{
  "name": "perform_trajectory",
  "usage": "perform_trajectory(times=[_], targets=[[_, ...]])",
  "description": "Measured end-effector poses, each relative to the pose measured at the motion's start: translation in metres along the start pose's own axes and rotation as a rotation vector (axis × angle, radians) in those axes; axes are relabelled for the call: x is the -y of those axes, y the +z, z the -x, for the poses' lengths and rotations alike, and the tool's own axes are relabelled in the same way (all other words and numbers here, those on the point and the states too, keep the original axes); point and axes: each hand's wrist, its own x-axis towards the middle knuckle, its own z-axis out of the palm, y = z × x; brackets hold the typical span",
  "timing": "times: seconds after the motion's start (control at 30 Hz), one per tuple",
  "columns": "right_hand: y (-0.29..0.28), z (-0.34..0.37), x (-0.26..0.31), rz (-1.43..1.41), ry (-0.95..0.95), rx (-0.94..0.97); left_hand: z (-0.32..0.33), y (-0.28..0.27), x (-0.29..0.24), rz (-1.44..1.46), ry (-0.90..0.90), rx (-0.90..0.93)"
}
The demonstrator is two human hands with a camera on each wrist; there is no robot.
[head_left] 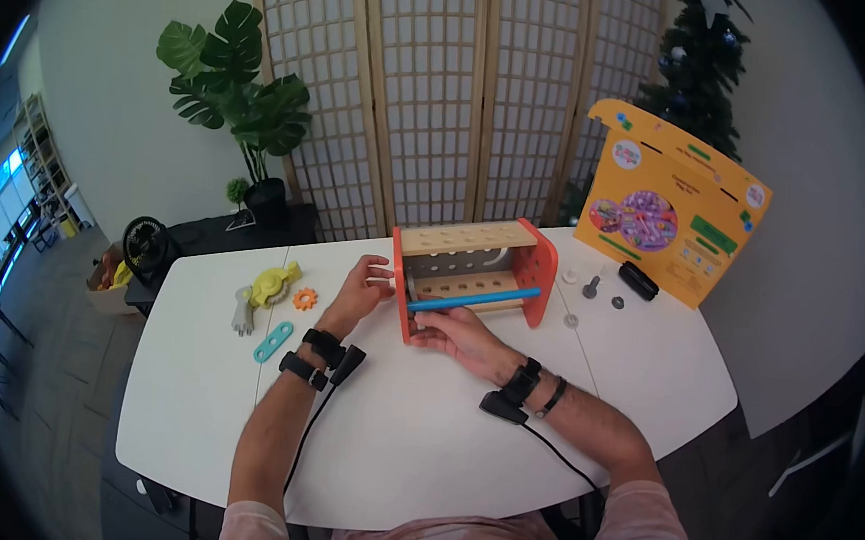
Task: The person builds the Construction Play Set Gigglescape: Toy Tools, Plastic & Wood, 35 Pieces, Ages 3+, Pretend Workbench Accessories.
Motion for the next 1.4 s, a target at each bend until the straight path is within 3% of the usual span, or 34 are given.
perform_trajectory(times=[0.03,0.1,0.13,0.23,0.33,0.4,0.43,0.5,0.63,0.7,0.73,0.8,0.93,1.03,1.4], targets=[[-0.001,0.001,-0.001,-0.001,0.000,-0.004,-0.004,-0.001,0.000,-0.001,-0.001,0.004],[-0.001,0.001,-0.002,-0.003,0.001,-0.003,-0.011,-0.005,0.001,-0.024,-0.225,-0.053],[-0.001,0.000,-0.001,-0.001,0.000,0.003,-0.008,-0.004,-0.001,-0.022,-0.225,-0.055],[-0.001,-0.001,-0.001,0.007,0.007,0.001,-0.002,-0.001,-0.004,-0.108,-0.094,-0.006],[0.001,0.002,0.001,0.007,0.004,-0.006,-0.005,0.000,-0.003,0.047,0.015,-0.038],[-0.001,0.001,-0.001,0.003,0.004,-0.003,-0.008,-0.004,-0.006,-0.096,-0.222,-0.056],[0.000,0.000,-0.001,-0.001,0.001,0.002,-0.008,-0.006,-0.001,-0.095,-0.222,-0.059],[0.001,0.001,0.001,0.005,0.001,0.005,-0.010,-0.008,0.010,0.067,0.015,0.022],[0.001,0.002,0.000,-0.010,0.002,0.005,-0.007,-0.003,-0.002,-0.032,0.049,-0.085],[0.002,0.002,0.001,-0.003,0.008,-0.001,-0.001,-0.001,-0.020,-0.201,-0.283,-0.041],[0.003,0.001,0.002,0.002,0.011,-0.007,-0.003,-0.004,-0.010,-0.201,-0.282,-0.044],[0.005,0.003,0.004,0.005,0.008,-0.002,-0.011,-0.011,0.016,-0.112,-0.021,0.011],[0.003,0.004,0.003,0.008,0.003,0.000,-0.006,-0.004,0.005,-0.039,-0.007,-0.058],[0.002,0.002,0.001,0.006,0.003,0.003,-0.010,-0.011,0.009,-0.038,-0.102,0.022],[0.001,0.002,0.003,0.014,0.022,0.001,-0.010,-0.010,0.019,-0.381,0.190,0.012]])
